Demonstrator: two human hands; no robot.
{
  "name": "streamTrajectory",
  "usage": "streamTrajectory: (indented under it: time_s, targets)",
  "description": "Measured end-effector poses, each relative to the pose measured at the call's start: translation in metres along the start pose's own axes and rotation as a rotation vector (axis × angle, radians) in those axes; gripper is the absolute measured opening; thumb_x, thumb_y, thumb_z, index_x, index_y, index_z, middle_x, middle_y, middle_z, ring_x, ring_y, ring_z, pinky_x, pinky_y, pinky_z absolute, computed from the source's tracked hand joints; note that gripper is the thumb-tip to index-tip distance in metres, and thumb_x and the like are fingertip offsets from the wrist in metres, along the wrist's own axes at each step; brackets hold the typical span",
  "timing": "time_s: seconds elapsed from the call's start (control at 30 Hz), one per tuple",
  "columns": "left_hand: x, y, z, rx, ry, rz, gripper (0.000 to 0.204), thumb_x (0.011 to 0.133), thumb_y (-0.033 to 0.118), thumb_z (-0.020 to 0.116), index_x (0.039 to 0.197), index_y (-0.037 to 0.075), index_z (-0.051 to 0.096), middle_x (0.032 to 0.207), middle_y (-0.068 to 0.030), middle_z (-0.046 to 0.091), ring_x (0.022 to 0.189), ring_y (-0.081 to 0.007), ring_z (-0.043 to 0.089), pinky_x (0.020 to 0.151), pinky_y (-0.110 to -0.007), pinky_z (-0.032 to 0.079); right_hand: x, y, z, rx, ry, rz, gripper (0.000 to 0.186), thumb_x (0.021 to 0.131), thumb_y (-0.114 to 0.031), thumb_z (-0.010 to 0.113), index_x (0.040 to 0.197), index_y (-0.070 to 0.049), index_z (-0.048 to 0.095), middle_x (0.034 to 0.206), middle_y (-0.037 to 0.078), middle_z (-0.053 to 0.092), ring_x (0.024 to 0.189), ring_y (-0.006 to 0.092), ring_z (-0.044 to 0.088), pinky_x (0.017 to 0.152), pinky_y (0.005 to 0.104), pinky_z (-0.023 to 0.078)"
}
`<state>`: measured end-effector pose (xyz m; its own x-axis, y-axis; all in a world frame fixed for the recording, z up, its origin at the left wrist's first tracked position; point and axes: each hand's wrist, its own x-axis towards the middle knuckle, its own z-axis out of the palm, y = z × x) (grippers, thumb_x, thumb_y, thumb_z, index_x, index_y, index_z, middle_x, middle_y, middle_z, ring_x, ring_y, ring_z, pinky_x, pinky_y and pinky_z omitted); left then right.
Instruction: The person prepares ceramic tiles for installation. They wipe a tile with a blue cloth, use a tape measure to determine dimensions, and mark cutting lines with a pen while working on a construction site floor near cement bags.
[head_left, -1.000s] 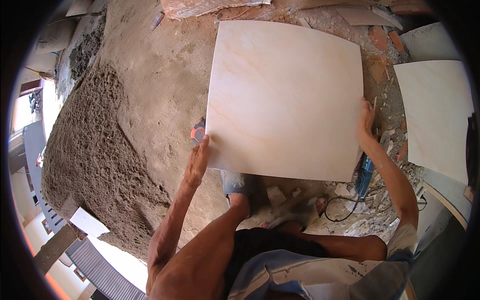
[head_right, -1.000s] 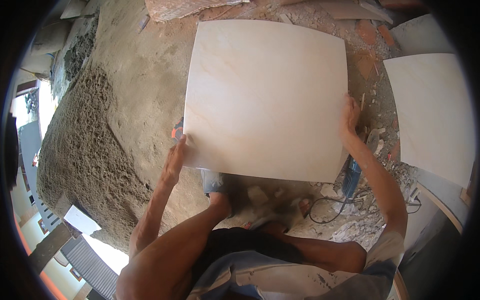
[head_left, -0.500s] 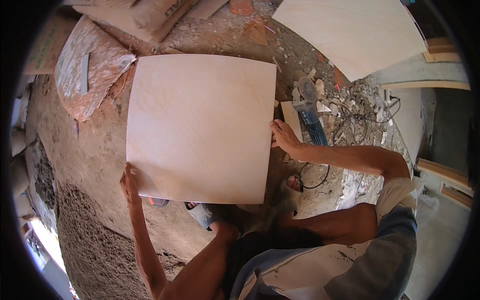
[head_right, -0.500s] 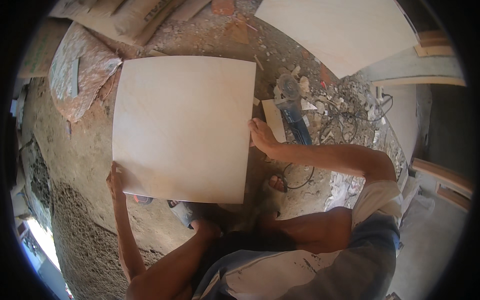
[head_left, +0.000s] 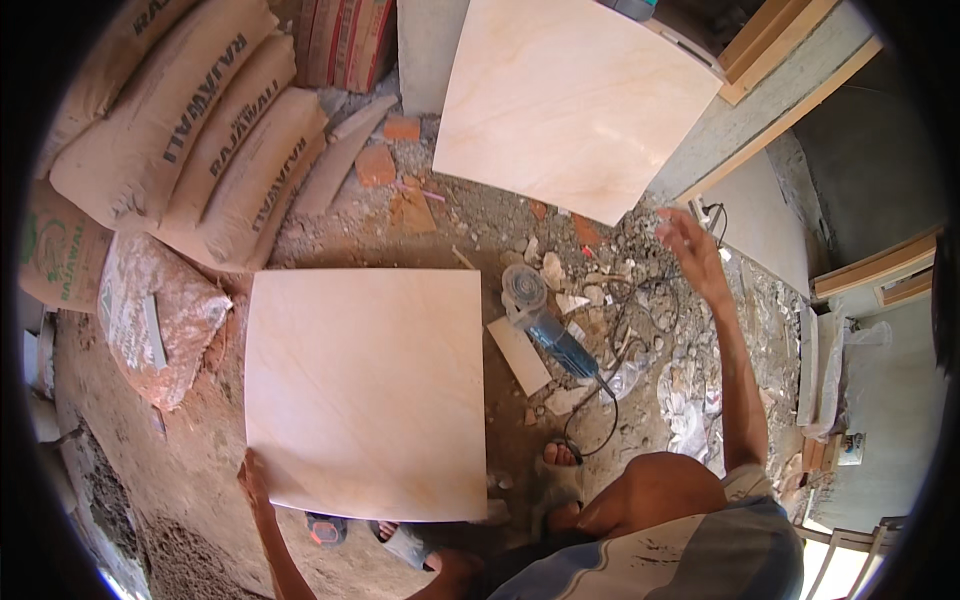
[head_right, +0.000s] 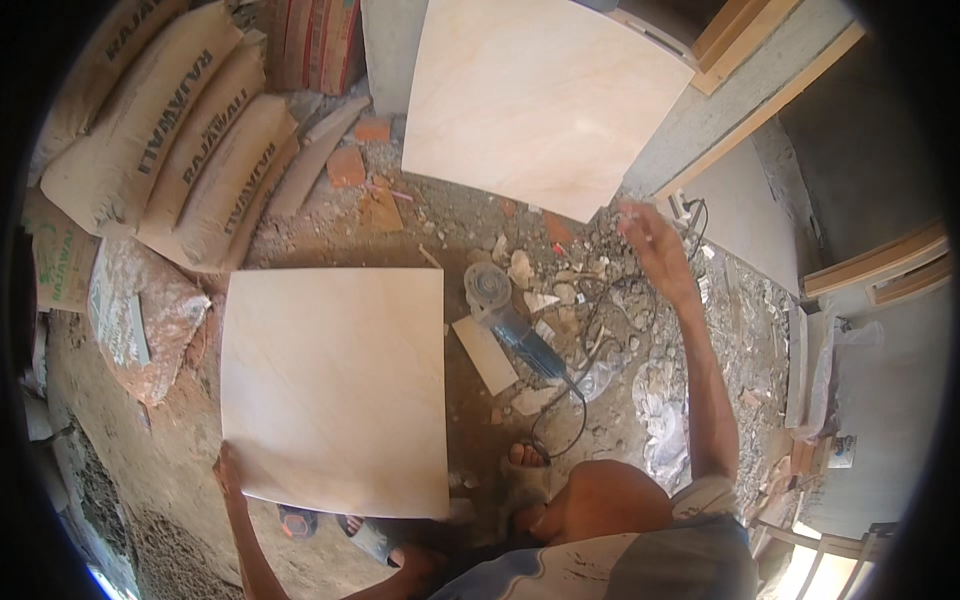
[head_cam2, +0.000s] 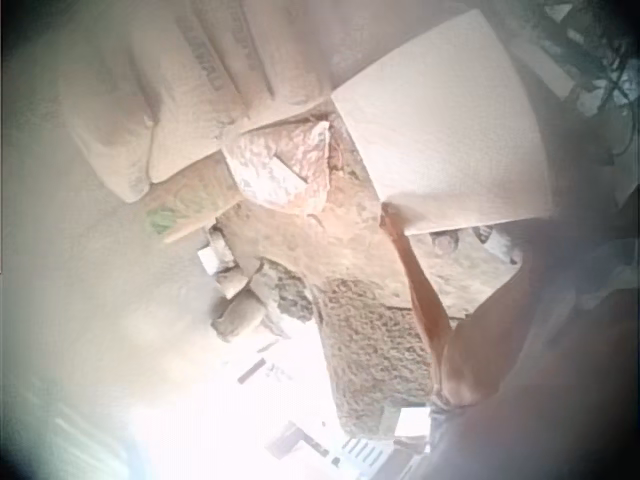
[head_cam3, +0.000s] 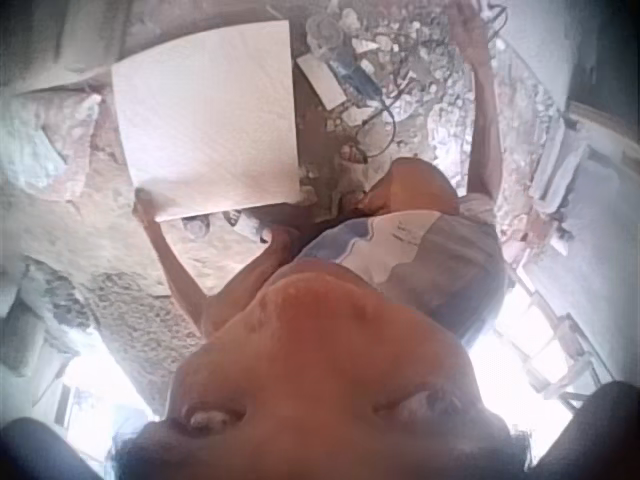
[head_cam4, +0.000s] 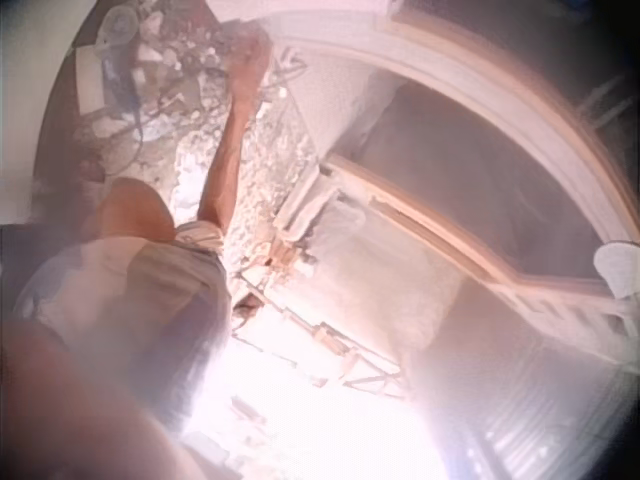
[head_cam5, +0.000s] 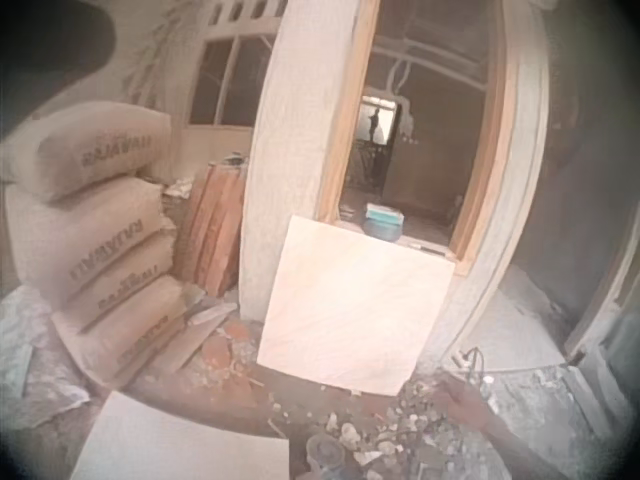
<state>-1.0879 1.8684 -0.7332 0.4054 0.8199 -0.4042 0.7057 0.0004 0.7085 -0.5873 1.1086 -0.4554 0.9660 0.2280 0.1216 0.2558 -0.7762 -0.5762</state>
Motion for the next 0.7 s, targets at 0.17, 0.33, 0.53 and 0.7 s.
streamTrajectory:
  time_s: [0.17,0.33,0.53,0.7]
  targets:
    - [0.015,-0.004,-0.001,-0.131,0.018,0.072,0.057,0.105,0.054,0.064,0.112,-0.001,0.080,0.090,-0.0100,0.077,0.078,-0.0197,0.066,0.069,-0.037,0.055,-0.144,0.080,0.110,0.317,0.091,0.245,0.031,0.105,-0.015,0.071,0.134,-0.006,0.067,0.101,0.010,0.075,0.082,0.0170,0.072,0.076,0.0335,0.058]
    - [0.015,0.032,0.001,0.355,0.274,0.170,0.055,0.109,0.055,0.058,0.118,0.003,0.074,0.097,-0.0142,0.078,0.089,-0.0356,0.074,0.081,-0.049,0.057,-0.232,0.025,0.180,0.465,-0.030,0.412,0.029,0.103,-0.012,0.071,0.131,-0.004,0.069,0.102,0.012,0.075,0.084,0.0186,0.073,0.075,0.0333,0.059]
    - [-0.064,0.086,0.044,0.464,0.451,0.294,0.060,0.108,0.057,0.055,0.145,0.010,0.057,0.143,-0.0204,0.062,0.138,-0.0420,0.052,0.117,-0.060,0.034,-0.239,-0.016,0.203,0.460,-0.298,0.297,0.026,0.104,-0.017,0.070,0.127,-0.004,0.071,0.095,0.011,0.076,0.085,0.0185,0.074,0.075,0.0345,0.060]
    - [-0.091,0.160,0.071,0.530,0.417,0.627,0.063,0.109,0.049,0.059,0.152,0.004,0.050,0.159,-0.0261,0.046,0.151,-0.0460,0.039,0.121,-0.062,0.029,-0.223,-0.057,0.199,0.580,-0.728,0.209,0.032,0.105,-0.026,0.071,0.129,-0.006,0.070,0.099,0.013,0.078,0.088,0.0228,0.076,0.080,0.0379,0.059]
